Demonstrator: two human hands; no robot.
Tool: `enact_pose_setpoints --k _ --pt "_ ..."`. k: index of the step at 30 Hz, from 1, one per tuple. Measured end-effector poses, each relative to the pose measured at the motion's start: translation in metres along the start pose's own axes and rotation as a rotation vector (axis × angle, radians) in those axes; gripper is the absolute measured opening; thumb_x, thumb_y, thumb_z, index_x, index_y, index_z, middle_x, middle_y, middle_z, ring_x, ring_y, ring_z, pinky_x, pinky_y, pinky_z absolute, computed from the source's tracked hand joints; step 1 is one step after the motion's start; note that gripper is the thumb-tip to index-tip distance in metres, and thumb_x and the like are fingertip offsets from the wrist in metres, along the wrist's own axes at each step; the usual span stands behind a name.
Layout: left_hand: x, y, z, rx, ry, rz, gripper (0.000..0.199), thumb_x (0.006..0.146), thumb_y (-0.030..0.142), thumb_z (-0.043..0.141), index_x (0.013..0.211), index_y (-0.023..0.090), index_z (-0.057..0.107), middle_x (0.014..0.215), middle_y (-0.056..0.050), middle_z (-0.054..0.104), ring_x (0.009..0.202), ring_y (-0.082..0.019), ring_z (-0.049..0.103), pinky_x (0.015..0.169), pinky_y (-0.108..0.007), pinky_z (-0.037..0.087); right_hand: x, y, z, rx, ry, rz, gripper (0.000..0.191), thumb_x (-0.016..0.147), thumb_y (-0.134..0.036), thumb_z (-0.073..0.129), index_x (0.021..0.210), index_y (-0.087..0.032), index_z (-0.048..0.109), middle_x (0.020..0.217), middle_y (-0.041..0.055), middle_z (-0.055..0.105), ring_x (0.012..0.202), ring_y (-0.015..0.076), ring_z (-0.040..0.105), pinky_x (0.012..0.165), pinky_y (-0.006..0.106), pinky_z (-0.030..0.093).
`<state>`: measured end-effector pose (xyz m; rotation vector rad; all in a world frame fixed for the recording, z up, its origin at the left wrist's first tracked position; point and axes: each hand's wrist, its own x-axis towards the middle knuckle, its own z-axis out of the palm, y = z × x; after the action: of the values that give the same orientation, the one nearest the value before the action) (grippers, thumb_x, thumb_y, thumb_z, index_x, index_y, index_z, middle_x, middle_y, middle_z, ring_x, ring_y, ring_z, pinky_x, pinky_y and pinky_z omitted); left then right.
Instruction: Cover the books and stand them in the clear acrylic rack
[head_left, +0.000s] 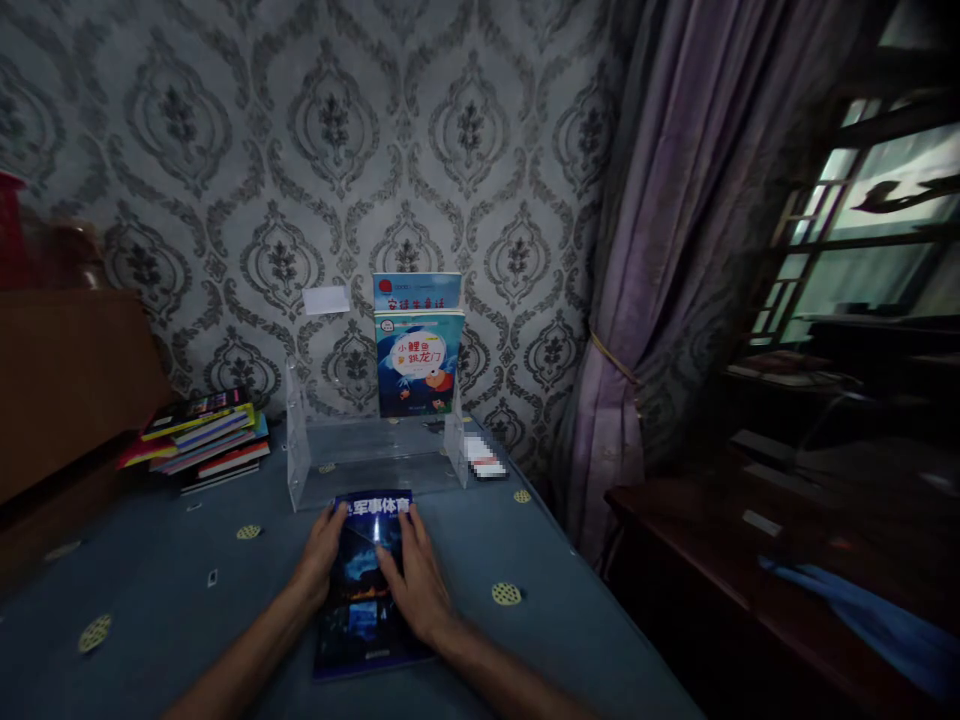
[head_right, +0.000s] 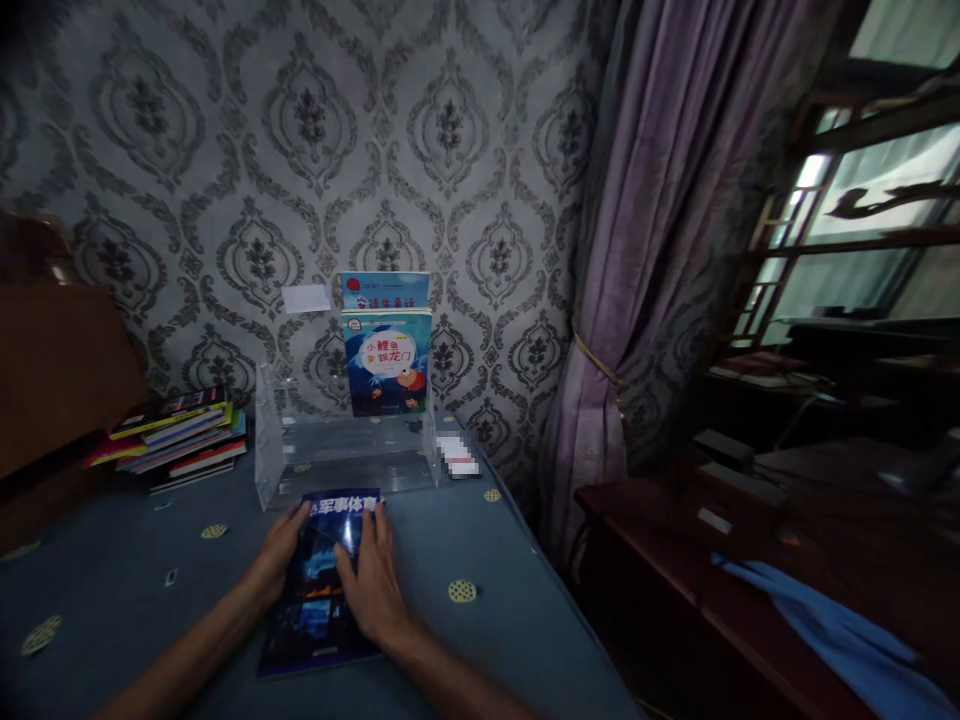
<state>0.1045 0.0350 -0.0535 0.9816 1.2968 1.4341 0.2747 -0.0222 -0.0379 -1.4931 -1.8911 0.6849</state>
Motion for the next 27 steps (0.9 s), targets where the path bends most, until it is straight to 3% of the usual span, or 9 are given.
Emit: enact_pose_setpoints --k 6,8,12,16,21,24,27 --pt "-0.008 0.035 0.031 -0.157 -0.066 -0.004 0.061 0.076 0.070 0.066 0.105 0.016 0.070 0.115 -0.012 0.073 0.111 -0.028 0.067 0.100 -0.041 0.051 0.014 0.001 0.004 0.277 0.134 0.160 0.067 0.101 -0.054 0.031 0.156 -0.016 0.031 0.160 0.0108 0.035 0.149 0.0255 0.030 0.121 0.048 0.029" --pt "-0.012 0.053 0.042 -0.223 -0.104 0.084 0.067 0.073 0.071 0.069 0.107 0.014 0.070 0.121 -0.013 0.070 0.118 -0.029 0.063 0.104 -0.039 0.048 0.018 -0.007 -0.004 0.320 0.183 0.128 0.067 0.101 -0.056 0.028 0.156 -0.018 0.030 0.160 0.0097 0.036 0.149 0.0248 0.031 0.120 0.048 0.031" --pt "-0.017 0.076 0.051 -0.196 -0.084 0.337 0.067 0.074 0.070 0.069 0.113 0.015 0.069 0.123 -0.010 0.069 0.123 -0.030 0.060 0.106 -0.040 0.047 0.021 -0.027 -0.033 0.400 0.335 -0.083 0.070 0.101 -0.056 0.027 0.158 -0.017 0.020 0.164 0.0091 0.025 0.152 0.0217 0.021 0.123 0.045 0.023" --pt "-0.023 0.062 0.044 -0.101 -0.141 0.393 0.069 0.076 0.070 0.066 0.125 0.022 0.064 0.131 -0.007 0.066 0.129 -0.030 0.055 0.109 -0.039 0.045 0.010 -0.031 -0.046 0.437 0.357 -0.243 0.075 0.099 -0.058 0.033 0.159 -0.016 0.017 0.164 0.0102 0.025 0.153 0.0206 0.020 0.125 0.042 0.019" --pt "-0.034 0.039 0.036 -0.014 -0.279 0.334 0.081 0.075 0.070 0.068 0.137 0.019 0.056 0.136 -0.012 0.062 0.133 -0.035 0.051 0.112 -0.044 0.042 -0.009 -0.009 -0.034 0.497 0.306 -0.186 0.072 0.098 -0.054 0.042 0.158 -0.021 0.020 0.158 0.0110 0.038 0.147 0.0244 0.034 0.121 0.045 0.030" --pt "-0.034 0.042 0.029 0.073 -0.342 0.327 0.087 0.075 0.064 0.072 0.146 0.022 0.045 0.145 -0.012 0.055 0.139 -0.035 0.045 0.116 -0.046 0.037 -0.012 0.007 -0.036 0.495 0.276 -0.180 0.074 0.096 -0.052 0.046 0.158 -0.023 0.019 0.160 0.0099 0.036 0.147 0.0257 0.035 0.120 0.044 0.032" --pt "-0.030 0.052 0.015 0.177 -0.529 0.289 0.093 0.077 0.058 0.074 0.154 0.026 0.032 0.153 -0.011 0.045 0.145 -0.035 0.036 0.119 -0.047 0.033 -0.012 0.018 -0.050 0.465 0.216 -0.194 0.076 0.094 -0.046 0.049 0.159 -0.023 0.016 0.161 0.0089 0.034 0.148 0.0257 0.033 0.120 0.044 0.031"
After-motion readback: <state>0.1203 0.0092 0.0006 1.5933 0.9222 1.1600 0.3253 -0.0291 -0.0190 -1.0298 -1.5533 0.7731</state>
